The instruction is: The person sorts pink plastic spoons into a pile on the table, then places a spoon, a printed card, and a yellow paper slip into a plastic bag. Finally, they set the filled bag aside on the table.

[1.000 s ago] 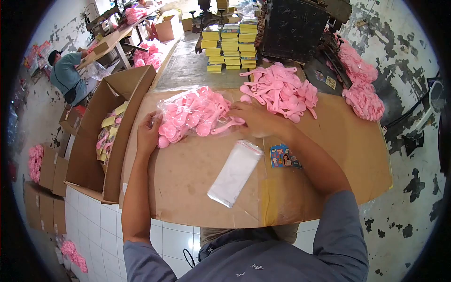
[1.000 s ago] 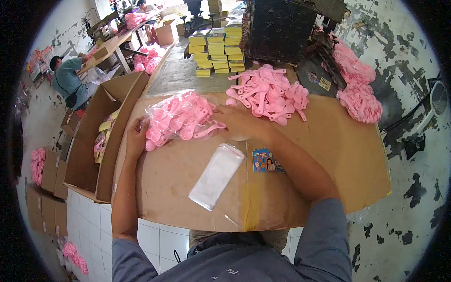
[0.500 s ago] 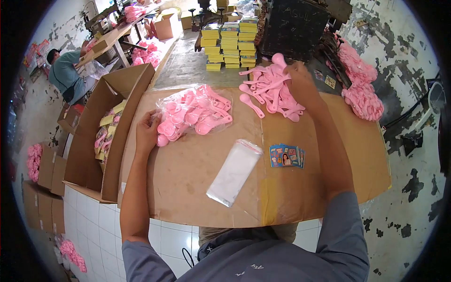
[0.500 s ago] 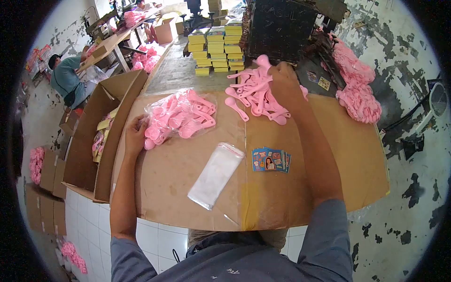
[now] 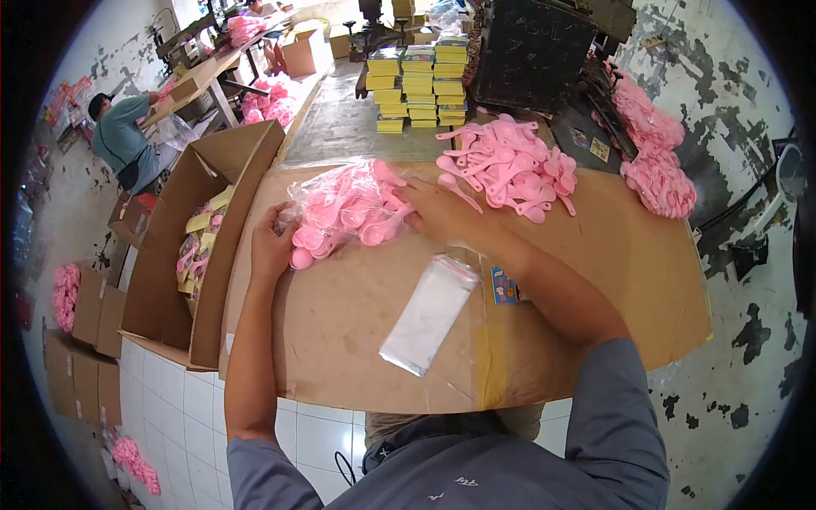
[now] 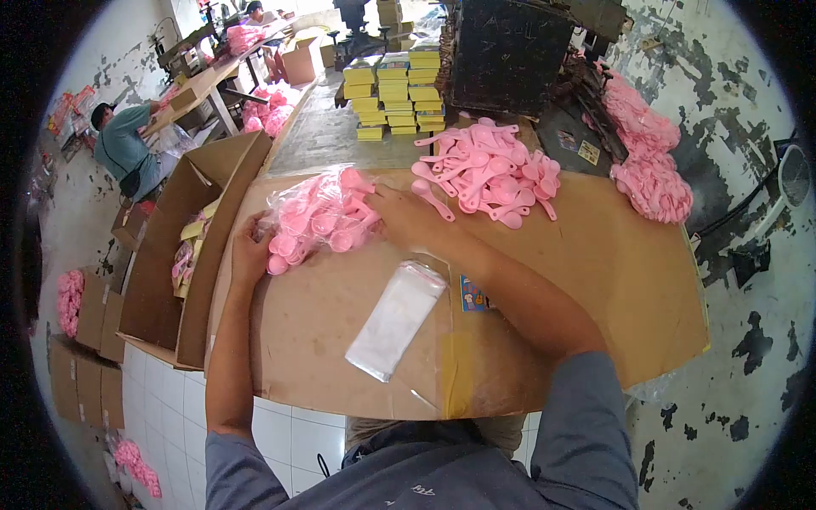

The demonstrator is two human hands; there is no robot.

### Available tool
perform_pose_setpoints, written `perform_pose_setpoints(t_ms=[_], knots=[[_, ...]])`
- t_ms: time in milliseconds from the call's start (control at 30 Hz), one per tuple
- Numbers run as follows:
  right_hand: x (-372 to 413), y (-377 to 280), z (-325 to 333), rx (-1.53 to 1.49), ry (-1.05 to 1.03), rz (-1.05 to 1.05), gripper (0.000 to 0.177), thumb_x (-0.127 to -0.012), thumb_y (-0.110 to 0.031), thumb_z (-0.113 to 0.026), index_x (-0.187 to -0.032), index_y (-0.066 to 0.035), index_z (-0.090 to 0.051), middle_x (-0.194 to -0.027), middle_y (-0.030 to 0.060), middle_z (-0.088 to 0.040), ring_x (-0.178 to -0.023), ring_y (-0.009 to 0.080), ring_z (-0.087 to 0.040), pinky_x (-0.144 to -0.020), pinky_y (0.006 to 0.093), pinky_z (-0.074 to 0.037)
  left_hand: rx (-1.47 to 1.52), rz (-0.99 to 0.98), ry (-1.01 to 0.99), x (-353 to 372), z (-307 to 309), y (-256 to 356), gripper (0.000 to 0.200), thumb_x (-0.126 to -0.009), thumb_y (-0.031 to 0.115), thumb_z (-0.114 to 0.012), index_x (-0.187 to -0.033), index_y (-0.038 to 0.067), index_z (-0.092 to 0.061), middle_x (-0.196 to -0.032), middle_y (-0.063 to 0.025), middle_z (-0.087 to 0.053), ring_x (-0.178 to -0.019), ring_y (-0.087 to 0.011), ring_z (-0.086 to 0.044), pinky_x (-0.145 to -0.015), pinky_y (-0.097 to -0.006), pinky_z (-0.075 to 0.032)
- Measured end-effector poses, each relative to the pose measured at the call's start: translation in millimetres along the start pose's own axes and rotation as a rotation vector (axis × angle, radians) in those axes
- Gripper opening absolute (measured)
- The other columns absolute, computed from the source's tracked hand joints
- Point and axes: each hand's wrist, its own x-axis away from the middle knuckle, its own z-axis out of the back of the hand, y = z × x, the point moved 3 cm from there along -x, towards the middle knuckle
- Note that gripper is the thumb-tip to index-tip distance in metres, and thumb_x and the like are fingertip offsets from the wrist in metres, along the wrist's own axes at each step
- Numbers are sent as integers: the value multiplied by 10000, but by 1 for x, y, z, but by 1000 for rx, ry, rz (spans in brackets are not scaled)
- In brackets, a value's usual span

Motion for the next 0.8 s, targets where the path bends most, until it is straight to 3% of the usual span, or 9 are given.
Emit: perform_pose_setpoints(t_ms=[167,267,367,433,467,600,700,767,800], knots=[[11,11,4,-88,-148,-54,516,-910,-63,-634,-1416,-52,-534,-1368,164,-548,-1242,349,-568,-1022,454,-470,-164,-16,2,4,0,11,378,-922,214,-747,-1236,12,-687,-1047,-186,-743,-909,-283,-710,-801,-375,-545],[21,15,31,38,-132,-36,388,-934,-69,-608,-1320,-36,-582,-1274,172,-609,-1137,368,-617,-990,452,-486,-206,-55,23,3,-1,10,364,-946,232,-722,-1244,26,-686,-1144,-185,-708,-993,-309,-688,-817,-387,-544],[40,33,85,-177,-55,-267,274,-926,-58,-603,-1197,-38,-632,-1072,171,-664,-987,383,-645,-864,435,-517,-210,-65,47,5,4,14,377,-974,234,-687,-1288,28,-655,-1250,-173,-652,-1112,-304,-641,-883,-395,-524],[52,66,115,-78,74,-165,271,-888,-45,-634,-1159,-50,-649,-1011,173,-661,-944,385,-644,-814,441,-520,-140,-57,50,3,7,15,398,-989,230,-663,-1333,34,-621,-1300,-162,-616,-1182,-295,-603,-939,-402,-503],[55,91,122,89,183,10,282,-864,-40,-657,-1146,-57,-653,-1009,174,-653,-938,383,-641,-806,449,-518,-71,-43,33,2,7,15,412,-991,224,-658,-1355,38,-602,-1308,-159,-614,-1198,-286,-593,-966,-399,-490],[74,102,139,728,541,-242,331,-842,-49,-693,-1171,-50,-660,-1076,182,-658,-988,391,-635,-882,453,-506,-20,-78,-113,9,10,32,490,-993,202,-644,-1440,35,-534,-1368,-168,-598,-1269,-259,-561,-1053,-388,-453],[52,58,118,190,477,-43,432,-830,-43,-700,-1258,-49,-641,-1196,176,-654,-1116,378,-617,-971,449,-484,77,-44,-247,9,6,16,552,-987,181,-649,-1485,2,-491,-1421,-190,-579,-1314,-246,-546,-1092,-373,-436],[35,46,67,-113,152,-128,518,-823,-43,-699,-1333,-51,-609,-1306,165,-626,-1230,355,-573,-1067,445,-434,174,12,-298,9,0,-4,568,-986,160,-650,-1496,-21,-476,-1427,-197,-585,-1316,-236,-552,-1102,-359,-434],[30,30,50,-52,98,-8,525,-830,-57,-700,-1345,-53,-601,-1331,166,-611,-1256,351,-555,-1089,447,-415,201,33,-309,8,-2,-11,565,-988,147,-647,-1496,-30,-474,-1417,-196,-597,-1304,-229,-562,-1101,-352,-438]])
